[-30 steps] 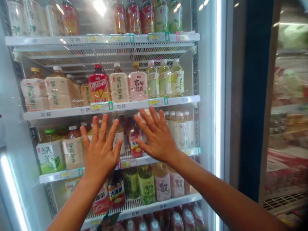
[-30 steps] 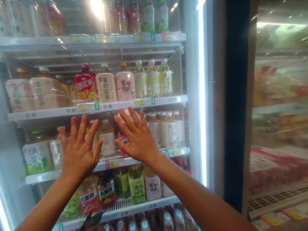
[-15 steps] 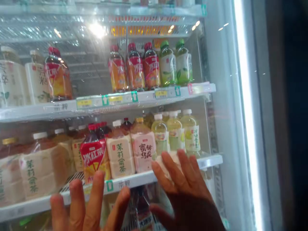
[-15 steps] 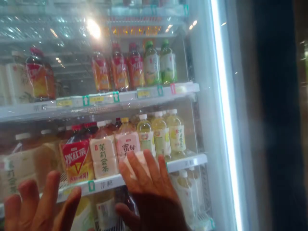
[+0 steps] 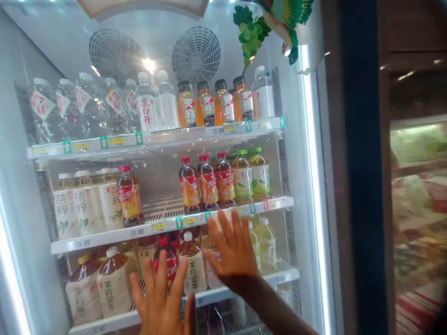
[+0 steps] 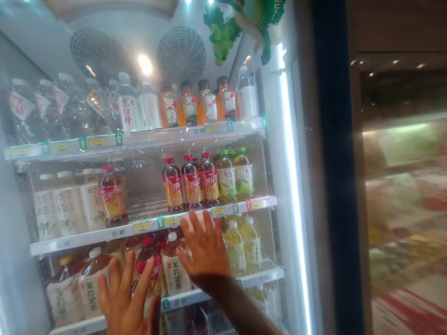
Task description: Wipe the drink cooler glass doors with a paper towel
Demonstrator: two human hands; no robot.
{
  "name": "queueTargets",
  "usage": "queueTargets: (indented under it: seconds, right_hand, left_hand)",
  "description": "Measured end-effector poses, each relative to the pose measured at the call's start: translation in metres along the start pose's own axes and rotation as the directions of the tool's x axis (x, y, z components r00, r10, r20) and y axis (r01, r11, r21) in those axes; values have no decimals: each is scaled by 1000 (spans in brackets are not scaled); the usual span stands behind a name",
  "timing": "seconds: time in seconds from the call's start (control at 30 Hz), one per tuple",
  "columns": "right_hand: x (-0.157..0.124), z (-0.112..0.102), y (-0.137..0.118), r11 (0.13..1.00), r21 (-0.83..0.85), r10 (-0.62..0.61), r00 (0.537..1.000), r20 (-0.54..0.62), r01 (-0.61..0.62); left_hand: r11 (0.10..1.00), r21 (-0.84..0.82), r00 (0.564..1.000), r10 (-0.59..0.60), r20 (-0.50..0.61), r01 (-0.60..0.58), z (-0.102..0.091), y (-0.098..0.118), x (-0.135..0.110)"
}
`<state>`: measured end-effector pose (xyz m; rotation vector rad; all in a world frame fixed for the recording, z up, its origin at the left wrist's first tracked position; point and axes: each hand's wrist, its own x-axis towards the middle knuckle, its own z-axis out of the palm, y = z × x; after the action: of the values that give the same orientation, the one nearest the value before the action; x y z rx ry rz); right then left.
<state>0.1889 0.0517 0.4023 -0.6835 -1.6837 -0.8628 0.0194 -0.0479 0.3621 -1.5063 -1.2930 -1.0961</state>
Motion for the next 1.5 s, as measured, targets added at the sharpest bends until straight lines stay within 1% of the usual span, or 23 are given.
queueTargets:
  seconds: [0.07,0.1,0.17,0.27,0.33,0.4,0.5,0.57,0.6,0.67,0.73,0.8,0.87,1.0,1.07,1.1,1.17,1.23,1.3,1.33,1.4,1.47,1.5]
  right_hand:
    - [20,-3,6,999,32,29,999,17,-29]
    - [17,-2,5,999,49,16,999,32,-18]
    - [-13,1,-3,993,88,-81,993,89,73]
    - [-76,0,-16,950,176,-289,941,176,259]
    - [-83,-3,-13,931,202,-341,922,185,303]
    - [-46,-5,-2,953,166,-281,946,160,254]
    - [45,-5,12,987,100,-131,988,83,122]
    - [76,-4,8,992,90,-94,994,52,89]
    - [75,-3,2,990,90,-111,993,49,106]
    - [43,2,-17,975,100,-206,975,81,198]
    - [-3,8,-36,932,136,-355,923,149,336]
    - [-27,13,-51,881,171,-470,859,203,442]
    - [-9,16,-60,862,170,-505,838,206,478]
    - [91,22,-72,946,97,-320,938,136,309]
    - [109,26,-82,968,84,-245,962,120,236]
    - [102,29,-87,963,92,-263,958,117,253]
    - [67,33,-97,916,130,-396,905,152,379]
    - [29,35,-104,831,169,-555,805,210,530]
    - [19,33,-103,765,175,-643,724,248,620]
    - [30,31,-101,762,159,-646,721,252,627]
    - [74,27,-95,821,105,-569,789,232,561]
    - [122,25,-92,904,50,-426,882,200,425]
    - [138,25,-93,927,36,-373,910,182,373]
  left_hand:
    - [999,-34,999,37,-8,-37,-2,2,21]
    - [998,-37,998,58,-12,-59,-2,4,30]
    - [996,-16,996,87,-8,-87,1,7,40]
    - [996,10,996,83,43,-83,4,11,40]
    - [996,11,994,86,68,-87,5,9,42]
    - [995,15,994,93,62,-94,5,4,52]
    - [996,21,997,83,11,-83,4,-9,82]
    - [997,30,997,70,-15,-69,3,-20,95]
    - [997,41,997,70,-21,-69,1,-26,96]
    - [995,78,998,69,-7,-69,-4,-43,85]
    - [990,116,997,77,31,-80,-12,-62,62]
    - [985,146,994,82,73,-92,-20,-84,38]
    - [982,154,992,98,77,-109,-26,-104,26]
    - [988,120,995,101,3,-100,-24,-131,34]
    - [993,104,998,64,-15,-62,-21,-138,37]
    - [994,99,999,46,-17,-45,-20,-141,36]
    - [995,99,1000,16,-12,-15,-19,-147,29]
    - [994,107,1000,15,-8,-14,-20,-153,18]
    - [993,116,999,36,-1,-36,-21,-158,9]
    - [992,119,999,48,2,-47,-21,-160,6]
    - [990,125,998,64,6,-64,-22,-161,5]
    - [990,128,998,66,7,-67,-21,-160,6]
    - [990,128,998,66,5,-66,-21,-159,7]
